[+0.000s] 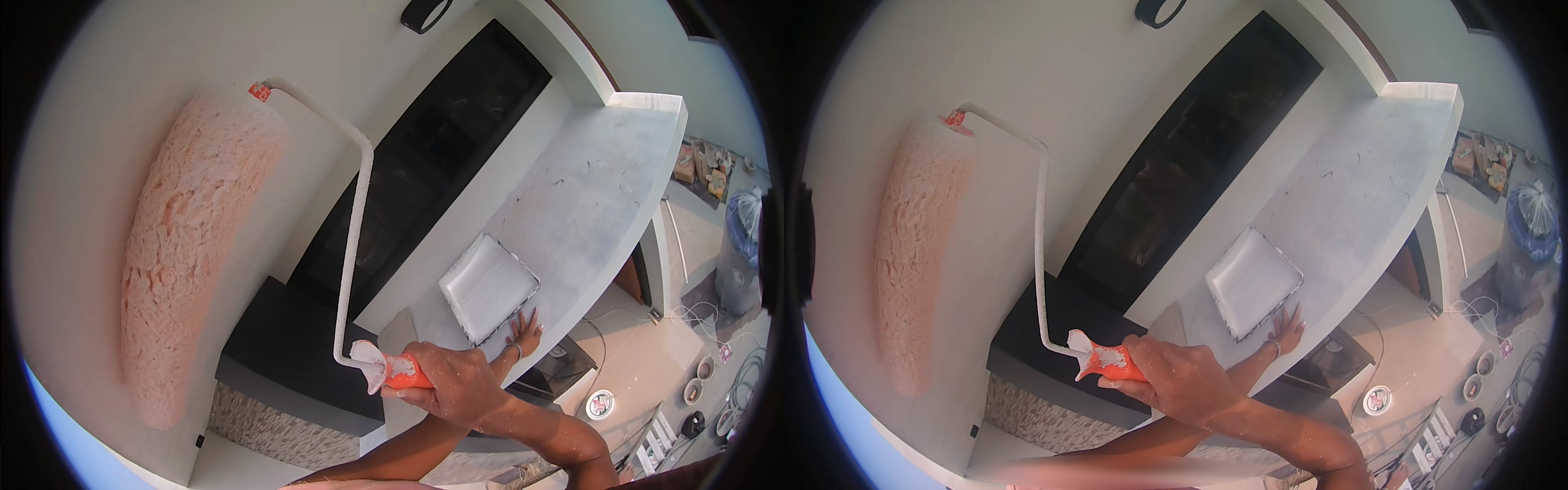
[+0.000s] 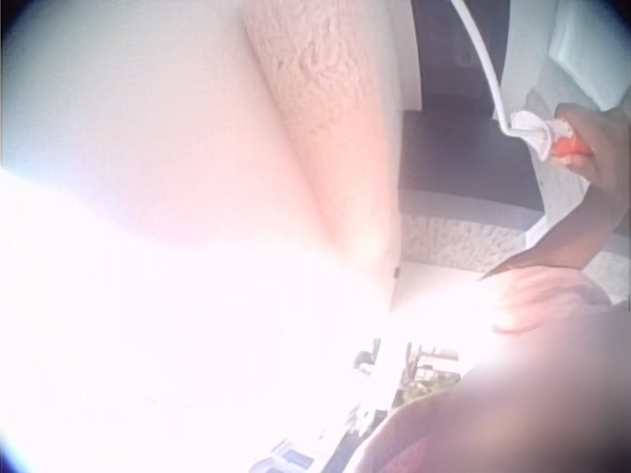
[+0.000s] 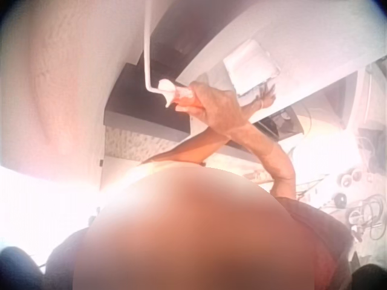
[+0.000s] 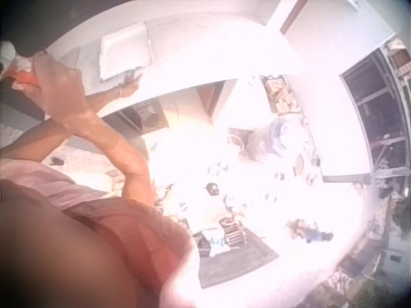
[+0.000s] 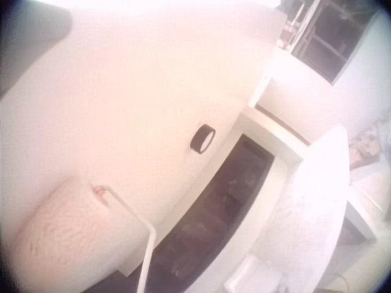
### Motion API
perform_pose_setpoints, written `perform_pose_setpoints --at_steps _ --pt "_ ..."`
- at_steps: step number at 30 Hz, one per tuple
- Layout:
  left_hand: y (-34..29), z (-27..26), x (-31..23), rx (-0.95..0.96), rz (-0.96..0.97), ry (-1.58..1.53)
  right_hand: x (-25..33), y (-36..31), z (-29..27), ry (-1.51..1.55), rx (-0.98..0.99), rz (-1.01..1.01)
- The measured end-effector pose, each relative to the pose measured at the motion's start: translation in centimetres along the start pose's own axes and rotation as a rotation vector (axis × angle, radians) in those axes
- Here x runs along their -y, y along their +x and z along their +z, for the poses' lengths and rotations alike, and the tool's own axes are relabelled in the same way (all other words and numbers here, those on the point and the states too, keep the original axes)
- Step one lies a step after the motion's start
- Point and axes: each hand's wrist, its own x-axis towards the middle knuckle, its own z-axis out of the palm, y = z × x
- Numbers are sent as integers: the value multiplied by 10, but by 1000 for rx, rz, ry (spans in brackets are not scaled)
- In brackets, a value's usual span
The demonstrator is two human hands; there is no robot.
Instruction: The person uses a paint roller to apply white paint to the exterior wall and ceiling of a house. They repeatedly load the roller from a paint tray and roll it across the surfaces, then descend a ladder to reposition and continue painting.
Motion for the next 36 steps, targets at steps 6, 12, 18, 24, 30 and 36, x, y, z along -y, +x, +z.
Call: perform_pose_setpoints --at_steps 6,12,18,24,30,36 --pt "0 -1 -1 -2 7 2 -9 4 1 -14 4 28" --pt "0 -1 0 -6 8 9 -19 6 1 -25 22 141" --pt "3 1 0 -18 8 24 -23 -4 -18 -6 30 201" --pt "46 32 52 -131 165 102 -13 2 -49 -49 -82 98" --pt "82 50 94 -286 498 126 -3 19 -70 -22 -164 -63" --pt "25 50 60 -331 281 444 -7 31 -79 -48 -152 -51"
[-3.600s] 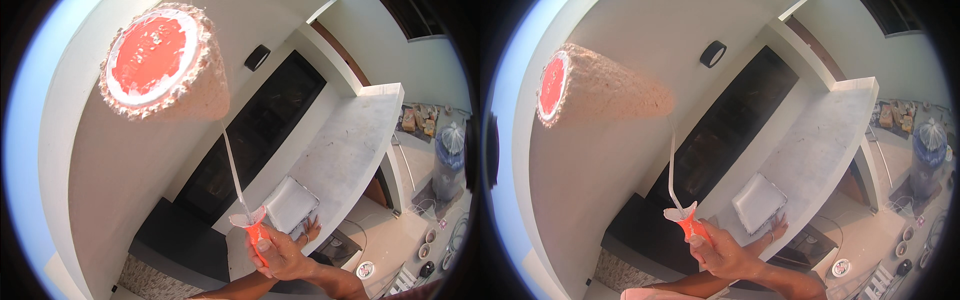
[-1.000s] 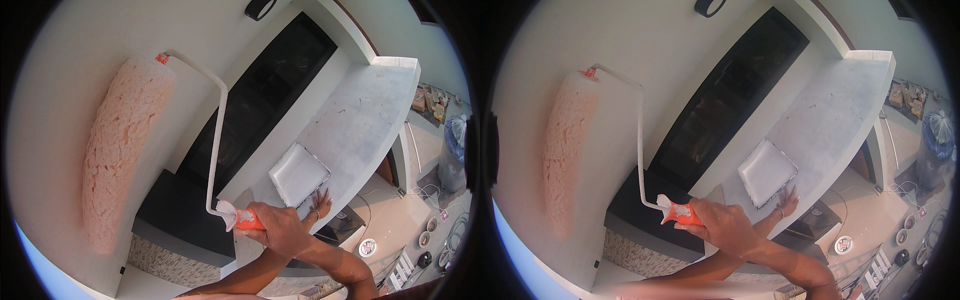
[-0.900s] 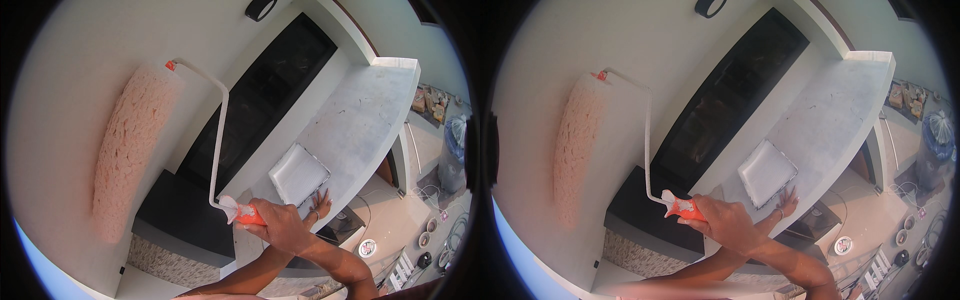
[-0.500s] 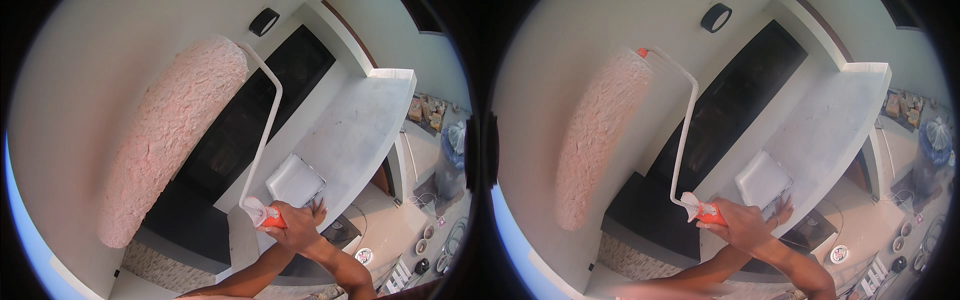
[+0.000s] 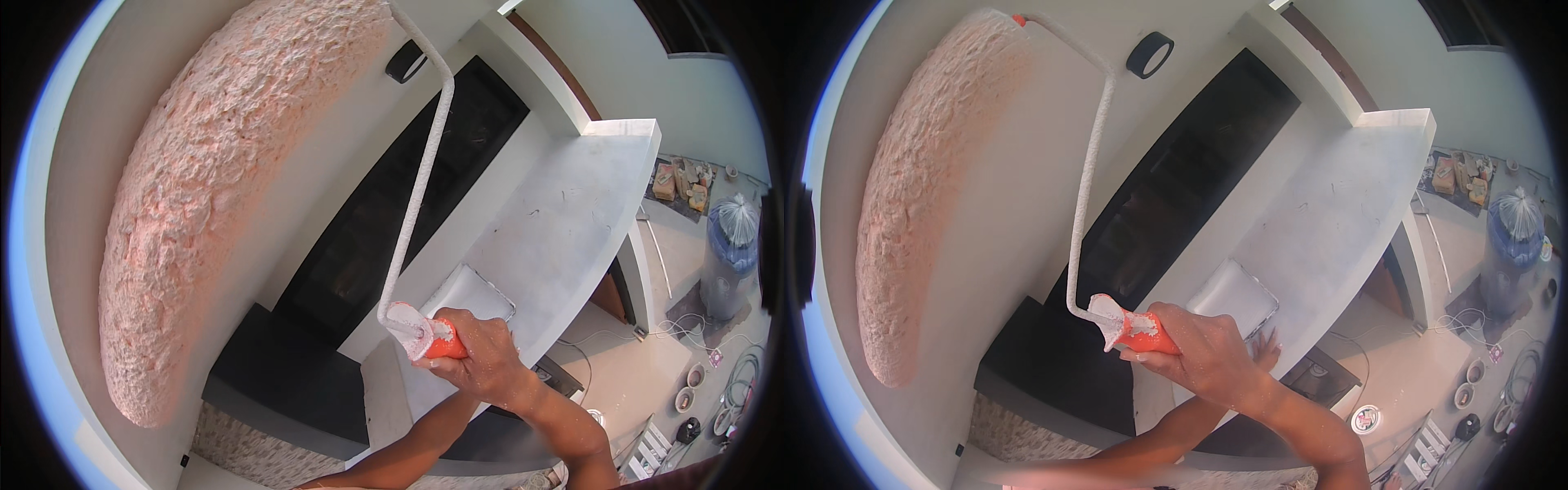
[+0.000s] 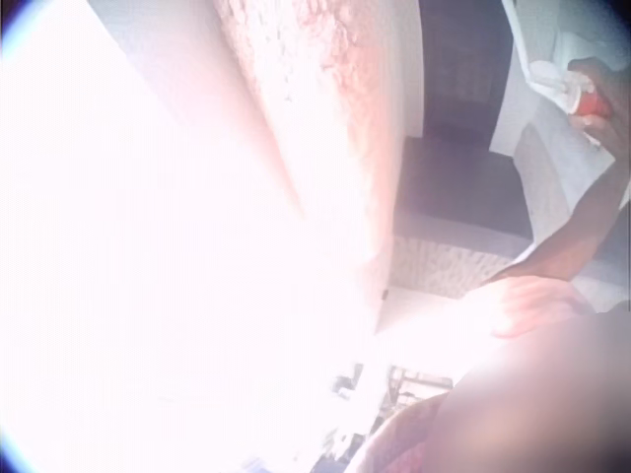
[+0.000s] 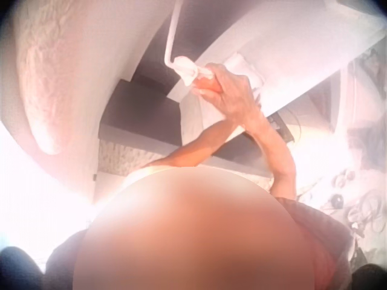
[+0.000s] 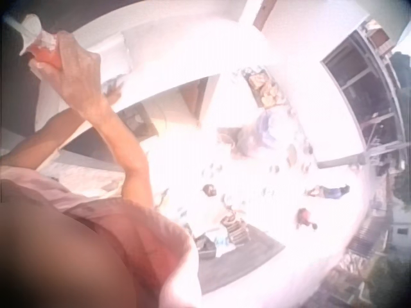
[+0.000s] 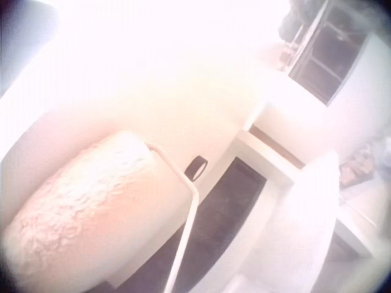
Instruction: The person uses a paint roller to apply white paint to the exterior wall and ceiling of a house. They repeatedly load the roller from a paint tray and roll it across the surfaces, then descend a ladder to reposition and continue painting.
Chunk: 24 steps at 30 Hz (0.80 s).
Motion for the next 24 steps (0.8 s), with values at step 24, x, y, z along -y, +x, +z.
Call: perform_pose_setpoints --at_steps 24 --pt "32 -13 -9 83 90 199 -117 27 50 -168 91 282"
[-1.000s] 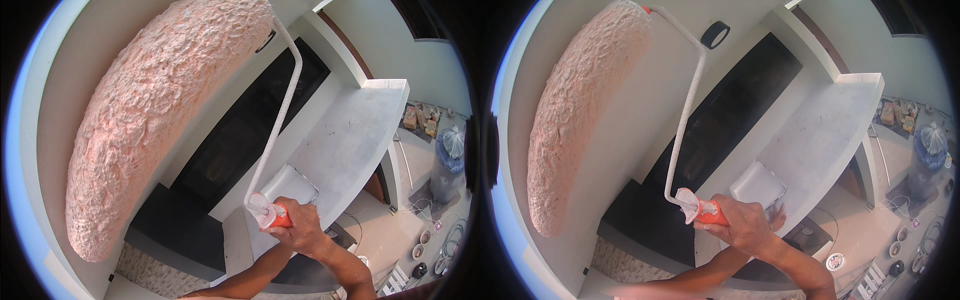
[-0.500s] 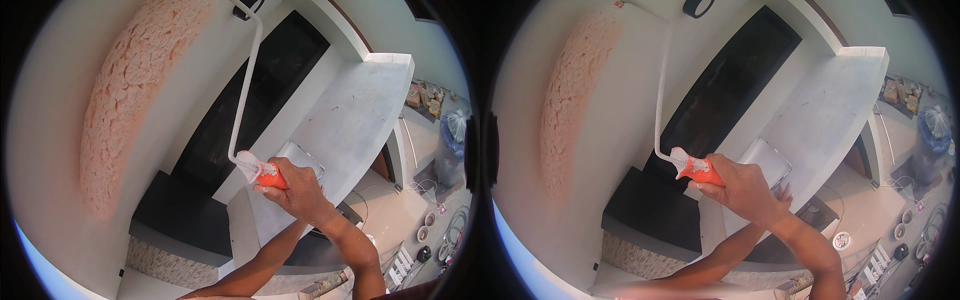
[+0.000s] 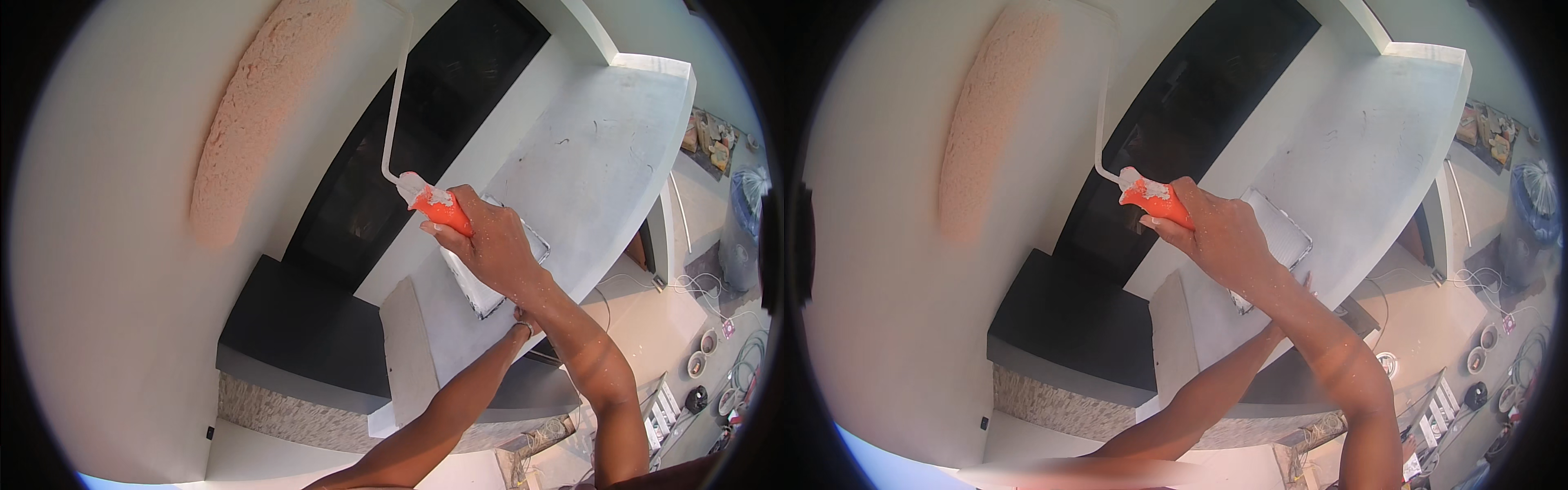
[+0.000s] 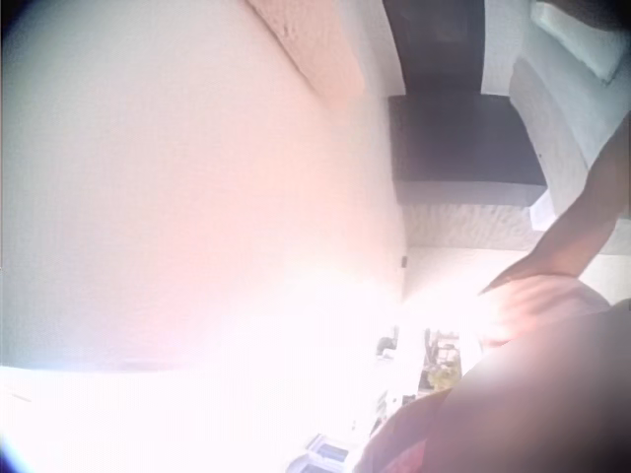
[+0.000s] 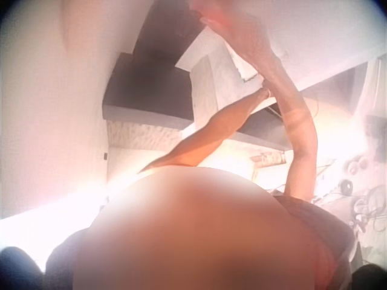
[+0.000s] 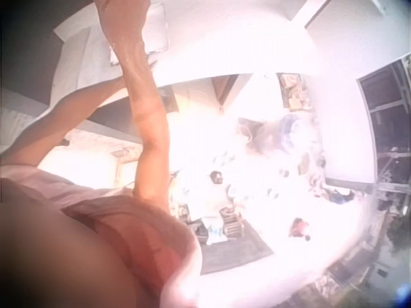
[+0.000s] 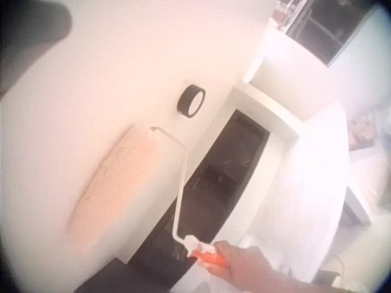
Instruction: The person uses a paint roller to apply white paint to the exterior wall and ceiling of a house. They repeatedly load the roller from a paint tray and roll it across the surfaces, then descend a ladder to reposition and continue painting.
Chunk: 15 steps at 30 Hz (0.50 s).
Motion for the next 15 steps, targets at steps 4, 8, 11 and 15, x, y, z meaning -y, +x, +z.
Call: perform_pose_setpoints --at_steps 4,8,11,15 --pt "-8 18 -13 -102 -2 -103 -17 9 15 -45 43 66" --pt "-42 -30 -14 -199 -7 -311 -36 33 21 -36 73 117" --pt "-50 -71 -9 -12 -21 -351 -50 46 29 -18 77 139" --pt "-46 -89 -2 -113 51 -313 -67 63 40 -10 84 162"
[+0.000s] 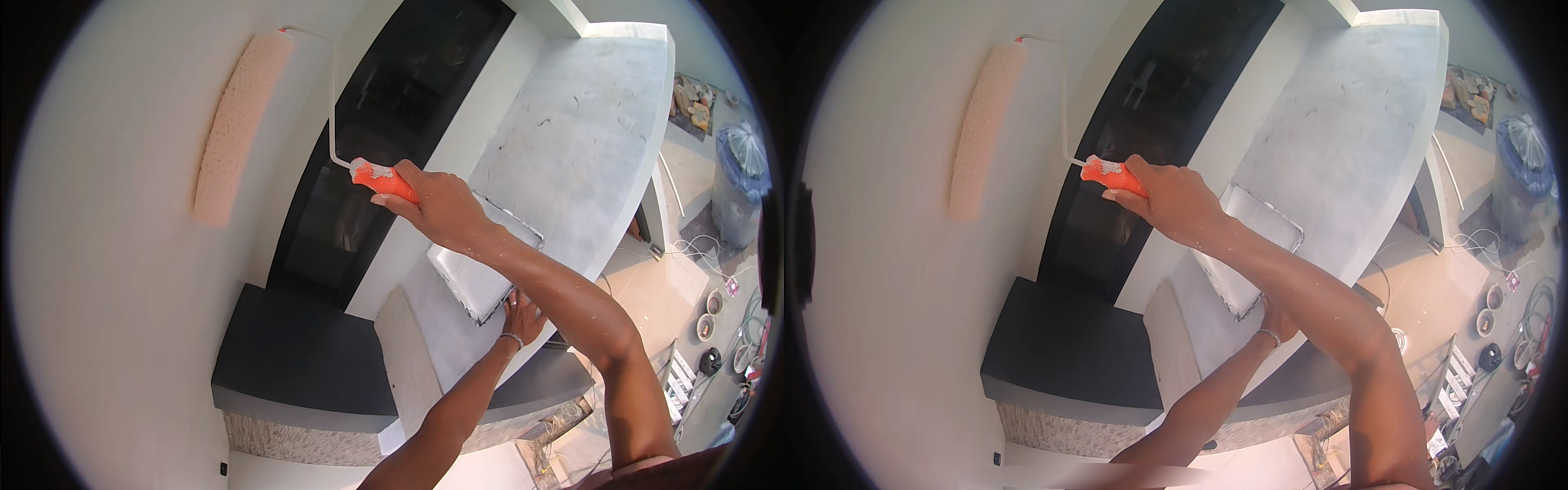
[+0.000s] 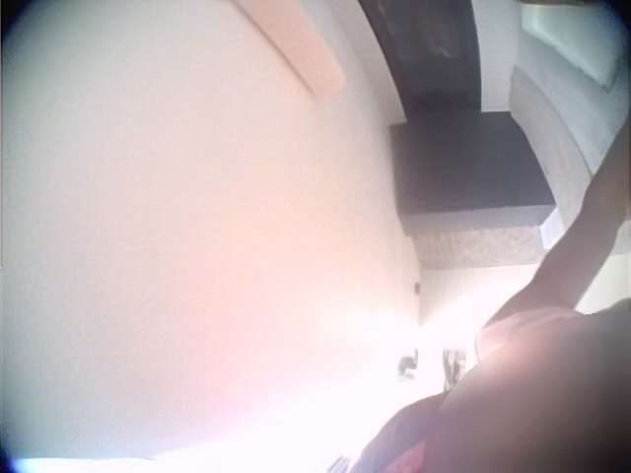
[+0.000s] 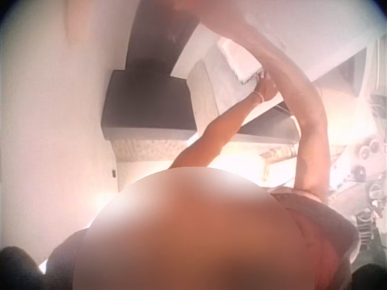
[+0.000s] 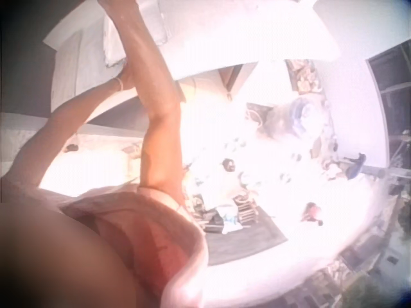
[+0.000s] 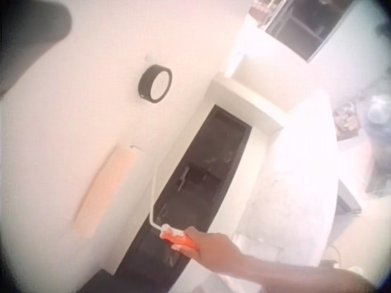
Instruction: The person uses a paint roller to apply white paint to the exterior wall and ceiling of a house. They repeatedly load the roller from a paint tray and roll it across the surfaces, then descend a ladder to reposition and continue painting.
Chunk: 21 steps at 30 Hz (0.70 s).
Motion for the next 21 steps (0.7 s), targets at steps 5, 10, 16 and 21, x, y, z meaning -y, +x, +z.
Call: perform_pose_setpoints --at_steps 5,10,16,21 --pt "0 5 11 -48 85 -149 -21 27 9 -92 79 0" --pt "0 4 16 -28 38 -125 -33 42 29 -80 16 -46" --pt "-3 3 12 -57 3 -123 -21 30 17 -27 39 -18" --pt "4 -3 2 -86 -130 -180 -23 20 6 21 -83 -116"
